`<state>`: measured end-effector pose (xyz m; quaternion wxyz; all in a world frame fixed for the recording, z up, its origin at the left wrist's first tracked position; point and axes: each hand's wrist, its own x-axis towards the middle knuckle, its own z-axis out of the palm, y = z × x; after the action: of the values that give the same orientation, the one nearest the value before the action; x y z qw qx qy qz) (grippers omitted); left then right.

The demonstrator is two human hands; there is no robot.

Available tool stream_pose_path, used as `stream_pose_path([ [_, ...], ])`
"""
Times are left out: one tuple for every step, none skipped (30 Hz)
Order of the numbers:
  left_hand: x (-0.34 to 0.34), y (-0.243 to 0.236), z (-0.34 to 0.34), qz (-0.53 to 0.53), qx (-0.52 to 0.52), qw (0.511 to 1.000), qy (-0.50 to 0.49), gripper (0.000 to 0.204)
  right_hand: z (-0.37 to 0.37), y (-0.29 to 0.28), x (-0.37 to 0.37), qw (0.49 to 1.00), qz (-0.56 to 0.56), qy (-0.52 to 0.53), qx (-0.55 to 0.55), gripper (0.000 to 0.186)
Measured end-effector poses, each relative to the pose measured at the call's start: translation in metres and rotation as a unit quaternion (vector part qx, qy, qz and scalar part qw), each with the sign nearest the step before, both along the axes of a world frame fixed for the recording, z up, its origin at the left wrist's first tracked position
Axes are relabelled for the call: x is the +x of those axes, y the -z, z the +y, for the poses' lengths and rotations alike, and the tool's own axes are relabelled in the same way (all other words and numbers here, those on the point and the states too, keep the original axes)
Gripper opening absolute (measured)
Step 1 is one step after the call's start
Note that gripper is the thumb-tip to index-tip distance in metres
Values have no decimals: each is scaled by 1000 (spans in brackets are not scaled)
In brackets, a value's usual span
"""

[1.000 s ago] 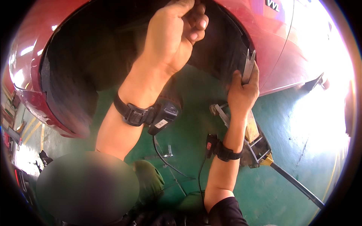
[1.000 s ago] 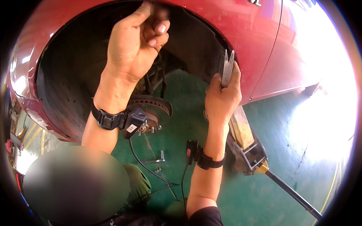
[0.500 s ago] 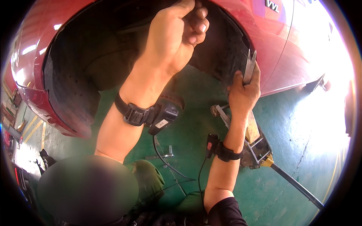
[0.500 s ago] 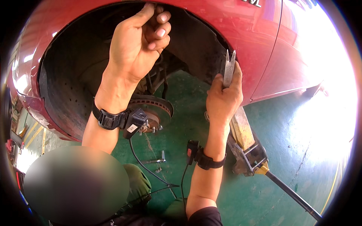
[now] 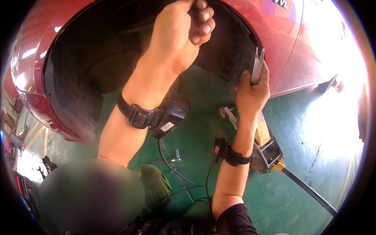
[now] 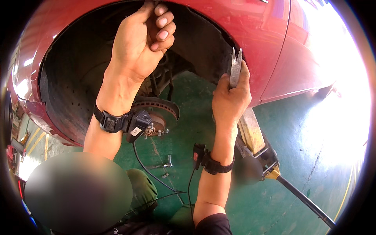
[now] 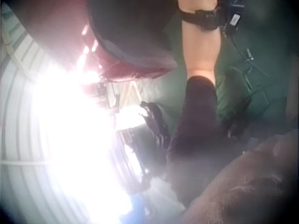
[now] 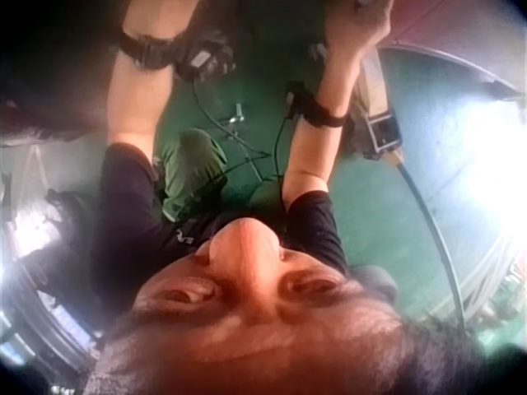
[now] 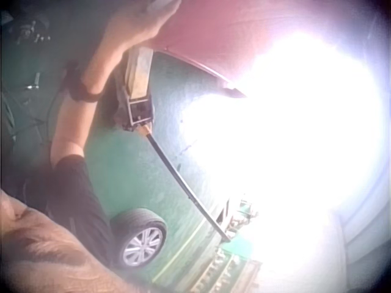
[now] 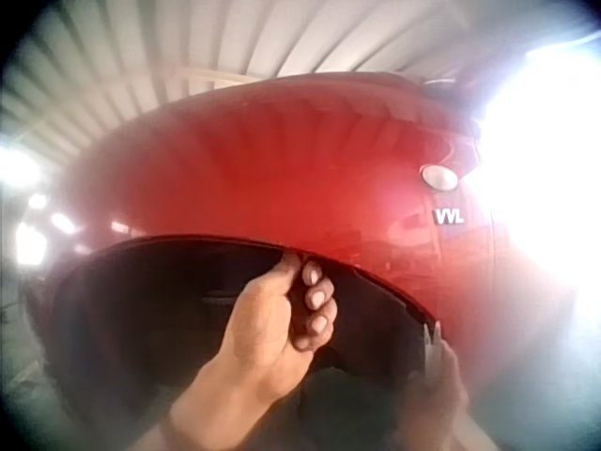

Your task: The person uses a socket wrench to remove a bolt from a car wheel well. They then use pliers and a screwdriver to manipulate a wire connector and a plastic clip before adjusting the liner by hand.

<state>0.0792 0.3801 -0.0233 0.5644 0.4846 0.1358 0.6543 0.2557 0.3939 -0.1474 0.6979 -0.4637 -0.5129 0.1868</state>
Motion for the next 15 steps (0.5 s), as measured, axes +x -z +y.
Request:
stream_pose_path([
  [-2,-1,1,3,23,999,50,24,0,0,1,1000,-5,4,-11,46],
  [-3,0,2,8,21,998,58,24,-1,0,1,1000,-11,7,-16,46],
  [-3,-1,2,13,20,997,67,25,-1,0,2,1000,-18,10,-21,47],
  [-2,-1,1,18,-5,999,35,26,-1,0,2,1000,-18,15,-8,47],
  [0,-2,0,24,-29,999,2,27,0,0,1,1000,-18,20,4,47],
  [4,-2,-3,2,-27,999,-29,29,0,1,1,999,-20,22,12,47],
  [8,-2,-4,-19,-25,998,-61,31,1,1,1,999,-20,25,13,47],
  [11,-4,-6,-41,-23,995,-93,33,1,2,1,999,-21,24,10,47],
  [10,-4,-5,-25,-54,994,-96,36,2,2,1,999,-24,26,3,47],
  [10,-7,-6,-10,-86,992,-96,38,3,3,1,999,-25,25,6,47],
  [8,-6,-4,5,-63,996,-63,38,3,4,1,999,-26,26,5,47],
  [6,-7,-2,20,-41,999,-29,39,3,4,1,999,-27,27,4,47],
  [2,-6,1,7,-65,998,-15,40,3,4,1,999,-29,29,5,46],
  [-1,-6,3,9,-61,998,5,41,2,4,2,999,-31,32,7,46],
  [-3,-6,4,11,-57,998,27,42,2,4,2,999,-33,36,8,45],
])
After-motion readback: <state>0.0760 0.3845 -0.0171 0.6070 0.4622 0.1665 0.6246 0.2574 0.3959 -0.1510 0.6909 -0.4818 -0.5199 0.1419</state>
